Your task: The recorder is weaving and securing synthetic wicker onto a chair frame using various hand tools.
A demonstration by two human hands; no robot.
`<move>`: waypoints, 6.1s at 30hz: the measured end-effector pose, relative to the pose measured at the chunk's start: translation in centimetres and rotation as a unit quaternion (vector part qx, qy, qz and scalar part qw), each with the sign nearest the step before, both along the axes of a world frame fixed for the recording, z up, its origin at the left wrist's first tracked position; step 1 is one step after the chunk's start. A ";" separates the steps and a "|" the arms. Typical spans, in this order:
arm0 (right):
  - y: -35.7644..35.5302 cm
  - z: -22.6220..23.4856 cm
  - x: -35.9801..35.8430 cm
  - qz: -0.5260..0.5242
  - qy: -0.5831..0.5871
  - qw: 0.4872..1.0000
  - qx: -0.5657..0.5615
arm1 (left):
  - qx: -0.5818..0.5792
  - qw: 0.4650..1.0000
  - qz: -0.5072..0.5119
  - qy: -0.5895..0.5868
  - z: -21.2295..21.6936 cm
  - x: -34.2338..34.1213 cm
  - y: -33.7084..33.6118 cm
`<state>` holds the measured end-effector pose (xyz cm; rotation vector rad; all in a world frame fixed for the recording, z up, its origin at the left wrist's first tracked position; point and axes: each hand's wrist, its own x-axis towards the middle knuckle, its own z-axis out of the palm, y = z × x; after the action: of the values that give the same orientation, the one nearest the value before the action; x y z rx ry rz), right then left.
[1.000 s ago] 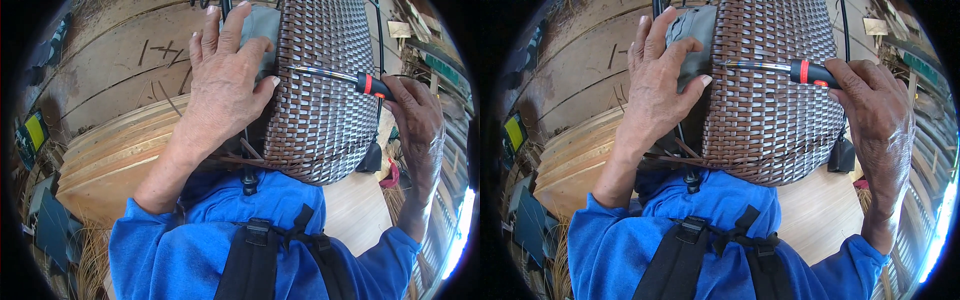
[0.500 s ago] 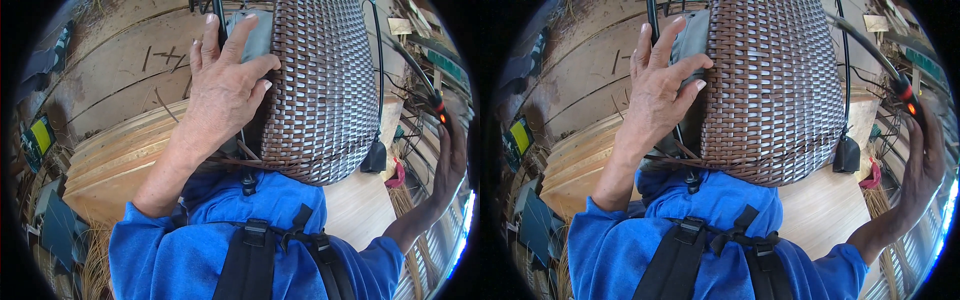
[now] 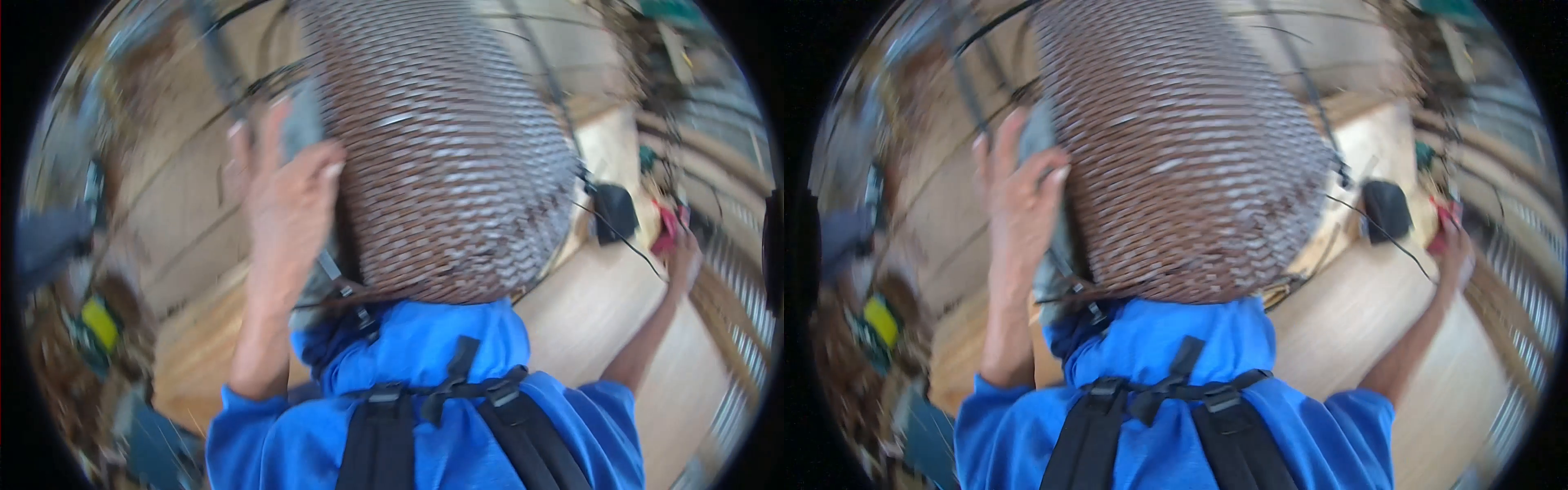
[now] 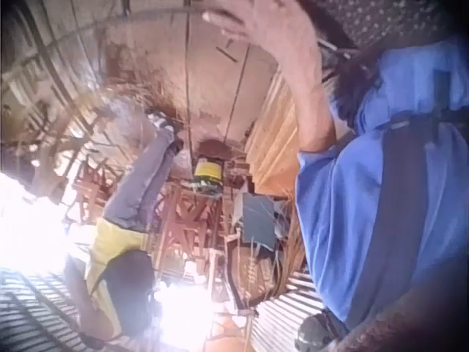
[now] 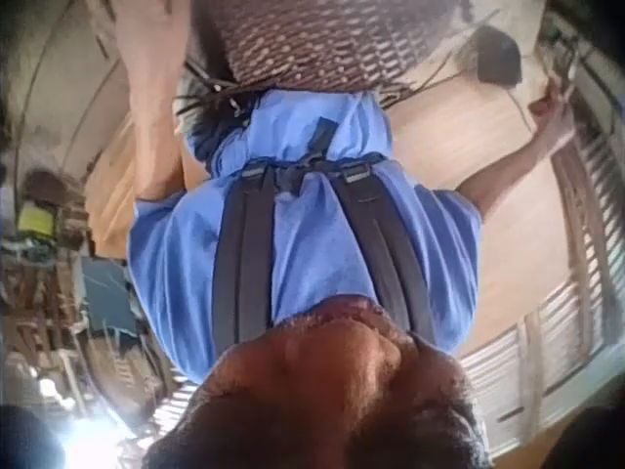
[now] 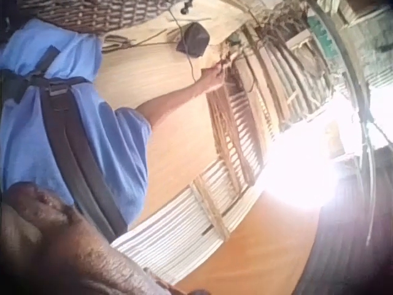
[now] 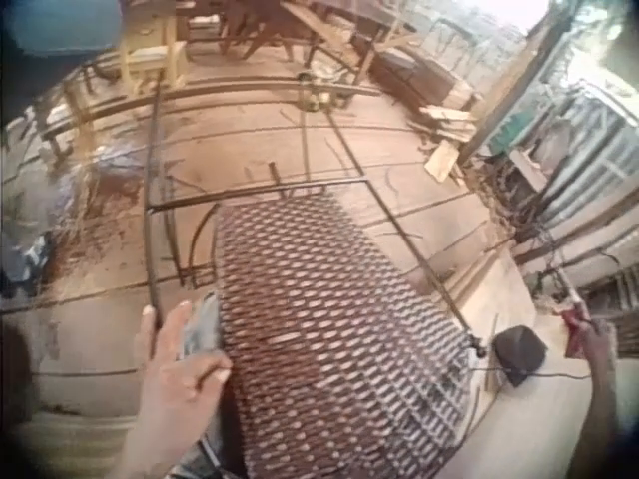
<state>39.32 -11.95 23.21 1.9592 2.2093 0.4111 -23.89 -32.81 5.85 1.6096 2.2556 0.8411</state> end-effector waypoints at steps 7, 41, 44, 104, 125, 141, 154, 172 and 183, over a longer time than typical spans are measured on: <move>-2.9 -16.7 -7.5 -0.301 0.559 0.772 -0.028 | -0.037 0.997 0.048 -0.043 1.3 1.1 0.2; -6.8 -20.7 -14.8 -0.146 0.733 0.660 0.075 | -0.020 0.995 0.090 0.023 -1.1 -1.1 -0.4; -10.5 -17.0 -20.7 -0.112 0.759 0.640 0.046 | -0.015 0.996 0.089 0.009 -1.1 -0.6 -0.1; -14.6 -5.3 -37.1 0.218 0.748 0.459 -0.427 | 0.121 0.943 0.185 -0.249 4.5 6.5 -12.3; -24.3 -26.6 -19.1 -0.246 0.334 0.880 -0.230 | 0.113 0.957 0.163 -0.210 -2.9 2.8 -9.6; -23.7 -26.8 -9.9 -0.305 0.415 0.832 -0.207 | -0.083 0.952 0.191 -0.225 3.2 3.6 -15.5; -26.2 -26.8 -17.3 -0.281 0.416 0.811 -0.302 | -0.069 0.989 0.047 -0.121 7.1 5.3 -14.7; -29.0 -23.4 -11.2 -0.362 0.373 0.737 -0.431 | -0.038 0.970 0.010 -0.238 10.3 7.6 -9.6; -36.3 -27.5 -12.4 -0.268 0.392 0.759 -0.444 | -0.134 0.967 0.022 -0.216 6.9 6.3 -9.7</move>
<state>26.91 -48.26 -4.32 2.1118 1.4125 -1.4858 -17.56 -42.55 12.75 1.1318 1.9958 0.7676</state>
